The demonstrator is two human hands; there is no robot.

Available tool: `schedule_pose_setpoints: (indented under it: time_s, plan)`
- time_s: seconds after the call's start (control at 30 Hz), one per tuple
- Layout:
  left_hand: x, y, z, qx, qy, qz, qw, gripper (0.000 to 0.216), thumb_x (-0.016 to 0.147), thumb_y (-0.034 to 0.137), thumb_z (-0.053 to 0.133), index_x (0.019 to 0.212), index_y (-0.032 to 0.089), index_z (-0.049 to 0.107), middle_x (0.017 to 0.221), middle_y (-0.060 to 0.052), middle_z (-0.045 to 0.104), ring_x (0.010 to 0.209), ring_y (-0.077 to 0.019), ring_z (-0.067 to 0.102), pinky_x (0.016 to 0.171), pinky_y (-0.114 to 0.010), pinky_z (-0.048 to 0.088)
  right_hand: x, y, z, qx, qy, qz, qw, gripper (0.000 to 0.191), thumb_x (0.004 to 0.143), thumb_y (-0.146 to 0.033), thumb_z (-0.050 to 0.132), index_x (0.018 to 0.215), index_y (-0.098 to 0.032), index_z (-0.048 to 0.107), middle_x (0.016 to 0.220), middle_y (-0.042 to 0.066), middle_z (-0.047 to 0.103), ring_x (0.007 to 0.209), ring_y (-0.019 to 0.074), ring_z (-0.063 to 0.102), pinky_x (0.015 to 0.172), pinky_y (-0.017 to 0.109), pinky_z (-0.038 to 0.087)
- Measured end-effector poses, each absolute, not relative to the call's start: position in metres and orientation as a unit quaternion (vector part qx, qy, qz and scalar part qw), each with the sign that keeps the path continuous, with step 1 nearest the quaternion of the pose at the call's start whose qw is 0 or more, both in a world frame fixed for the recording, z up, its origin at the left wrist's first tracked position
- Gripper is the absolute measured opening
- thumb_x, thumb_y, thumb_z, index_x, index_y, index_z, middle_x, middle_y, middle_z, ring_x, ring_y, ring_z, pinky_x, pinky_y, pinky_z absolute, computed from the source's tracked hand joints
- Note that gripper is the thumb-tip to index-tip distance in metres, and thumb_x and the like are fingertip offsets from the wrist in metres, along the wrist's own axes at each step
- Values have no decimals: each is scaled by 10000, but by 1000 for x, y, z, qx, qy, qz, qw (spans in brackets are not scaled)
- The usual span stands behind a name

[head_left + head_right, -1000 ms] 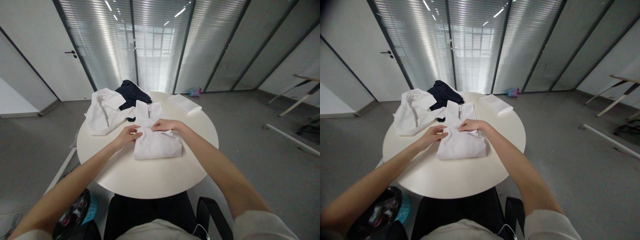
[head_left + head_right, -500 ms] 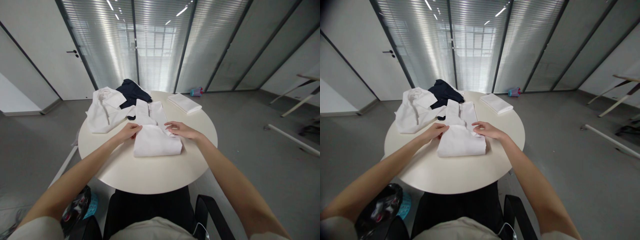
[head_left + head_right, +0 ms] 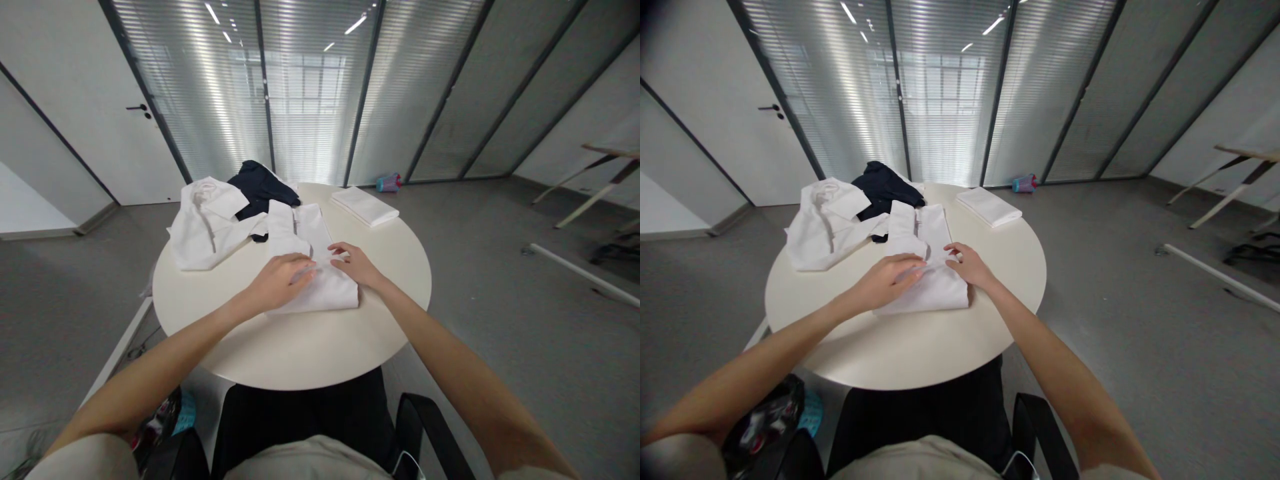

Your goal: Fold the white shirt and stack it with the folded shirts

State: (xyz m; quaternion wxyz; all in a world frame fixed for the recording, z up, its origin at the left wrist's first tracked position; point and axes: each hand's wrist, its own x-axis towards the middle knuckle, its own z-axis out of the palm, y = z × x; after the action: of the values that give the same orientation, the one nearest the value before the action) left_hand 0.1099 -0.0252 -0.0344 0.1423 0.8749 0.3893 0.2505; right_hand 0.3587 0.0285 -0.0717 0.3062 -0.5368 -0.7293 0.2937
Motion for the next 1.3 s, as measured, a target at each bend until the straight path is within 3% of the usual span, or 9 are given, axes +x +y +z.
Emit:
schedule_pose_setpoints:
  time_s: [0.1,0.2,0.37,0.57,0.67,0.8,1.03,1.17,1.3]
  plan:
    - [122,-36,-49,901,382,180,99,455,1020,416,432,1353,164,612,1466,-156,545,1393,-351,460,1149,-517,359,353,15,-60,-577,-732,161,325,301,880,-196,601,1170,-170,673,1189,124,618,917,196,658,928,393,517]
    - [123,-38,-70,893,411,168,78,514,1032,444,397,1456,182,522,1551,-140,452,1468,-373,342,1188,-560,290,340,-11,-46,-516,-778,53,353,309,979,-301,513,1227,-201,668,1297,138,599,1154,249,614,1039,447,459]
    - [118,-40,-91,868,462,170,64,619,1017,511,397,1558,209,381,1619,-108,346,1518,-461,94,1194,-665,161,325,-37,-63,-420,-888,59,178,637,1021,-567,379,1528,-184,423,1595,147,374,1500,286,294,1201,524,268]
    - [100,-41,-96,856,493,140,75,796,949,664,447,1550,148,375,1636,-190,257,1510,-462,142,1187,-635,216,347,-34,-90,-460,-879,86,87,789,1008,-671,227,1582,-135,302,1645,150,222,1536,284,183,1228,555,190]
    - [88,-28,-85,864,473,141,97,720,962,660,427,1498,180,458,1582,-168,394,1470,-390,334,1181,-557,297,350,-35,-87,-459,-880,84,86,791,1012,-665,219,1579,-119,304,1645,156,216,1538,280,177,1230,552,188]
    - [86,22,-58,863,467,176,78,566,1002,563,405,1387,185,575,1454,-142,561,1381,-327,473,1156,-488,346,347,-39,-86,-461,-879,82,91,766,1020,-647,242,1563,-117,342,1642,164,229,1537,279,182,1230,556,184]
    - [125,86,-61,913,376,135,86,613,1020,553,376,1559,260,365,1653,-79,271,1548,-327,127,1232,-580,122,351,-32,-75,-451,-875,66,165,544,1034,-555,363,1398,-207,568,1489,125,528,1407,282,445,1215,592,163]
    - [133,82,-81,937,328,93,81,622,1016,600,363,1542,272,400,1639,-74,301,1541,-317,167,1238,-576,99,347,44,-47,-468,-838,52,275,329,1044,-340,407,1075,-201,703,1121,90,727,1093,232,645,1079,451,406]
    - [131,79,-89,940,322,98,57,644,1005,619,373,1531,250,415,1629,-88,324,1524,-331,229,1225,-595,137,322,163,-32,-475,-834,56,276,266,1003,-256,475,1070,-164,715,1127,101,722,1076,221,655,994,352,461]
